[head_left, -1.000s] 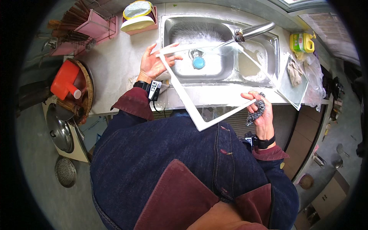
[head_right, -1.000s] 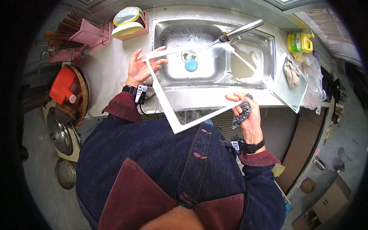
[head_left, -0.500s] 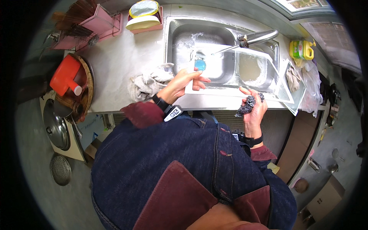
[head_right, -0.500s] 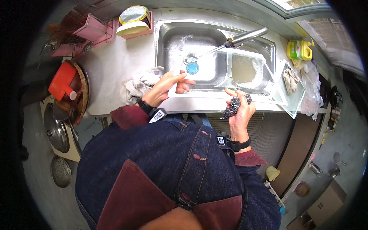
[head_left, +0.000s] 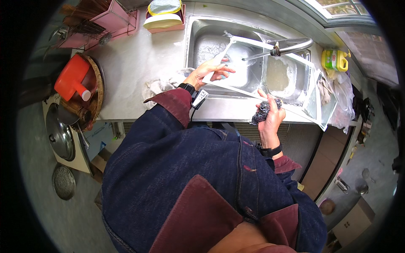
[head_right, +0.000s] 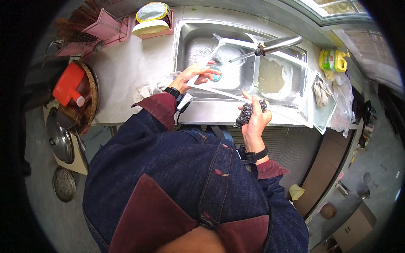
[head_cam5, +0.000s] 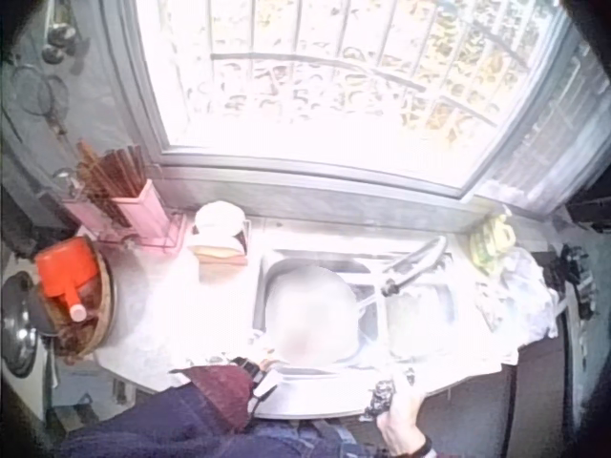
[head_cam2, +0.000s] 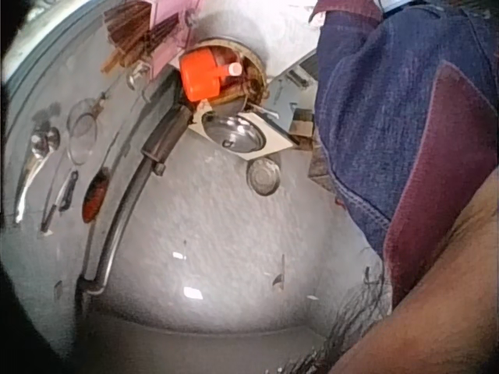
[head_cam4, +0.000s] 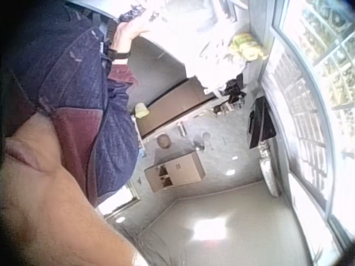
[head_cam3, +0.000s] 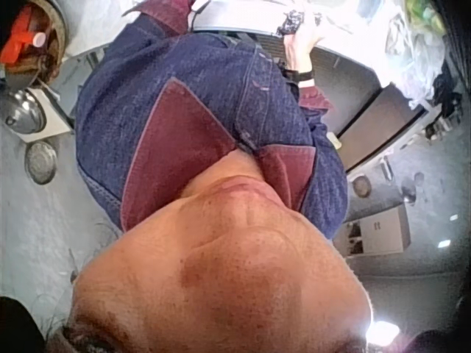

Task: The person wipes the interior and exterior of a refrigerator with a cloth, removes a drawer, and then scrubs the drawer and a shelf with a steel wool pad under running water at the sink.

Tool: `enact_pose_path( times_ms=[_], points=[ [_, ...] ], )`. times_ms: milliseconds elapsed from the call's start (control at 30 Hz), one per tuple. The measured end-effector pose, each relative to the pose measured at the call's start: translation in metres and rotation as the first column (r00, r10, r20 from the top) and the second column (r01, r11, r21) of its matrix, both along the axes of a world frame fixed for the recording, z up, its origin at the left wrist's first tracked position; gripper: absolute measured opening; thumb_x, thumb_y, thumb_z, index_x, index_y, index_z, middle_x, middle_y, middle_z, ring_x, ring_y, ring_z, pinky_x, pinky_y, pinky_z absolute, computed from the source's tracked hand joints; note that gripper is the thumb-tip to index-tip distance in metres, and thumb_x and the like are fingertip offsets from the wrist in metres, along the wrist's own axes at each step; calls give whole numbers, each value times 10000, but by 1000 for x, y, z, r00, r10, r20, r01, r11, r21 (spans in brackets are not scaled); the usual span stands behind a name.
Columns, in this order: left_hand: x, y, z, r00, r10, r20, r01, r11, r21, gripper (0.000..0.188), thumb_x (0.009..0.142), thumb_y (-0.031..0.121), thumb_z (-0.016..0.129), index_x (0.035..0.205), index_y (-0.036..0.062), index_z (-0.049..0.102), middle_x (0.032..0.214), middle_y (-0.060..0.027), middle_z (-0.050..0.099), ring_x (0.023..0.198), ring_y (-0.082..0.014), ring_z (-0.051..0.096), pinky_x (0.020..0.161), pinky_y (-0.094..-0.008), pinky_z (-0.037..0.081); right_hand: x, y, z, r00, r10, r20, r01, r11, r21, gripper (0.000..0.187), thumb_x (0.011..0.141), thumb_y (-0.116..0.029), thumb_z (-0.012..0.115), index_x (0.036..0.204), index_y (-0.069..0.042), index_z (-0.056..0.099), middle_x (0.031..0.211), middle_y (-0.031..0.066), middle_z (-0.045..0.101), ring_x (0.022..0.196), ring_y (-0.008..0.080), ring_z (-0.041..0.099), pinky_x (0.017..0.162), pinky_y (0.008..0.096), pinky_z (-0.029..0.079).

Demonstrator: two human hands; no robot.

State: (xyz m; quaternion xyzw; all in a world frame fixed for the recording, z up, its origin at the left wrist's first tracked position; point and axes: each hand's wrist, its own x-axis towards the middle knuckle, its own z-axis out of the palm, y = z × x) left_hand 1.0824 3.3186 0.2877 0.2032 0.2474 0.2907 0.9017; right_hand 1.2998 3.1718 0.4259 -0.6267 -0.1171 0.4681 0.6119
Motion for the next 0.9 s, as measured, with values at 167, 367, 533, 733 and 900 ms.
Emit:
enact_pose_path(
  times_ms=[167, 367, 533, 733, 900],
  points=[
    [2, 22, -13, 997, -40, 62, 43, 998, -40, 485, 962, 211, 682, 1351, 10, 474, 1235, -322, 636, 917, -220, 720, 694, -222, 586, -1, 6, -4, 999, -13, -42, 11, 999, -40, 172, 940, -128, 653, 1036, 1, 591, 1063, 244, 734, 591, 185, 653, 513, 292, 525],
    [7, 62, -33, 995, -65, 73, 68, 997, -41, 401, 974, 183, 645, 1297, -28, 533, 1196, -362, 636, 877, -259, 720, 719, -251, 590, -3, 20, -13, 990, -93, -104, 86, 994, -72, 174, 943, -121, 623, 1009, 35, 586, 1039, 277, 725, 577, 218, 659, 483, 305, 510],
    [7, 88, -35, 971, -114, 209, 150, 974, -167, 408, 1047, 288, 520, 1279, -48, 521, 1255, -422, 572, 979, -327, 728, 756, -293, 604, -3, 34, -15, 988, -97, -124, 90, 994, -54, 182, 946, -129, 629, 1024, 33, 597, 1082, 274, 717, 602, 223, 649, 514, 313, 507],
    [-3, 81, 0, 992, -75, 103, 95, 974, -205, 359, 1051, 256, 512, 1252, -42, 504, 1288, -434, 542, 915, -348, 729, 765, -310, 608, 2, 38, -6, 985, -107, -136, 93, 991, -101, 192, 945, -145, 629, 1020, 30, 609, 1006, 237, 723, 630, 203, 637, 526, 304, 498],
    [-48, 66, 28, 974, -168, 152, 172, 985, -18, 510, 1043, 366, 499, 1301, -72, 545, 1288, -356, 597, 1001, -254, 698, 822, -335, 583, 20, 27, 16, 942, -137, -305, 107, 988, -112, 211, 903, -150, 659, 994, 38, 629, 943, 242, 733, 587, 199, 637, 497, 299, 504]
  ],
)
